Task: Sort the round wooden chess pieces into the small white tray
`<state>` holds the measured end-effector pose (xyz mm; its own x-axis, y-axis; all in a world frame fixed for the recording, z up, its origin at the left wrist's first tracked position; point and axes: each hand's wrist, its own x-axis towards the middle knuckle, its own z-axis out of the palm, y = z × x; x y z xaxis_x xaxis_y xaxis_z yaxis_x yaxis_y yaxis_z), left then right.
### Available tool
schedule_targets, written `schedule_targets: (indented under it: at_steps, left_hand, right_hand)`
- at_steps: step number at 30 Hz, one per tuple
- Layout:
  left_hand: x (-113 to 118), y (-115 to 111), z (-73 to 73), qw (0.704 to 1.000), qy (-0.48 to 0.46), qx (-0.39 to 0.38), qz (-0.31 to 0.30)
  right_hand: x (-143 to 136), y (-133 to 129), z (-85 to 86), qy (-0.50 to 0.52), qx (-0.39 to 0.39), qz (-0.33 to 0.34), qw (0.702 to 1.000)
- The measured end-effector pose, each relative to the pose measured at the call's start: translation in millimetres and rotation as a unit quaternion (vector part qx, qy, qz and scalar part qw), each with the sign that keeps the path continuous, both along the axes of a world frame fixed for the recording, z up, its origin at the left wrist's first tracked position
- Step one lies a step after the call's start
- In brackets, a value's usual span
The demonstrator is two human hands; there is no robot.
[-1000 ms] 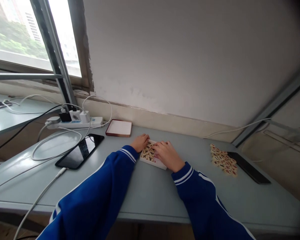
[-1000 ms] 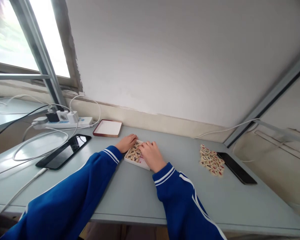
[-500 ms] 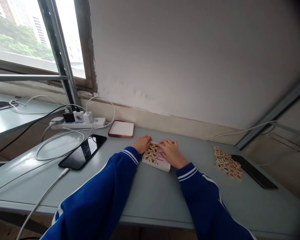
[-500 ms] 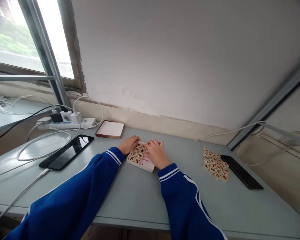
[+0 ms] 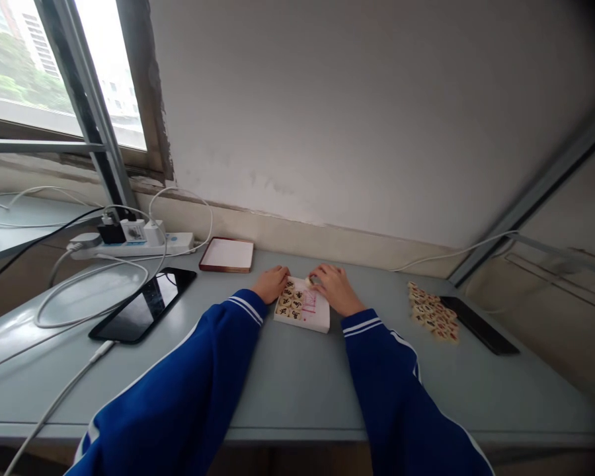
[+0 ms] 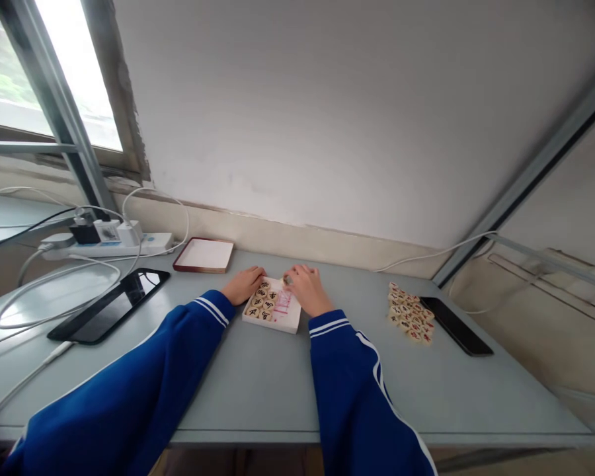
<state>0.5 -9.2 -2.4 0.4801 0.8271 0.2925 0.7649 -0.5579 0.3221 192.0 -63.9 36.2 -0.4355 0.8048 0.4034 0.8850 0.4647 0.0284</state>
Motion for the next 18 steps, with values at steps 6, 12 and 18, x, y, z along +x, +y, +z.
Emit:
schedule_targets:
  at_steps: [6,12,18]
  left_hand:
    - [0,0,1.1,1.000,0.003,0.001,-0.003]
    - [-1,-2,2.0,1.000,0.017,0.000,-0.004]
    - [0,-28,32.9,0.982,-0.090,0.139,0.091]
  right_hand:
    - [55,12,-4.5,0.218,-0.082,-0.043,0.972]
    - [98,9,-17.3,0.097,-0.058,-0.215,0.970]
    - [112,7,-22.3,0.029,-0.050,-0.281,0.958]
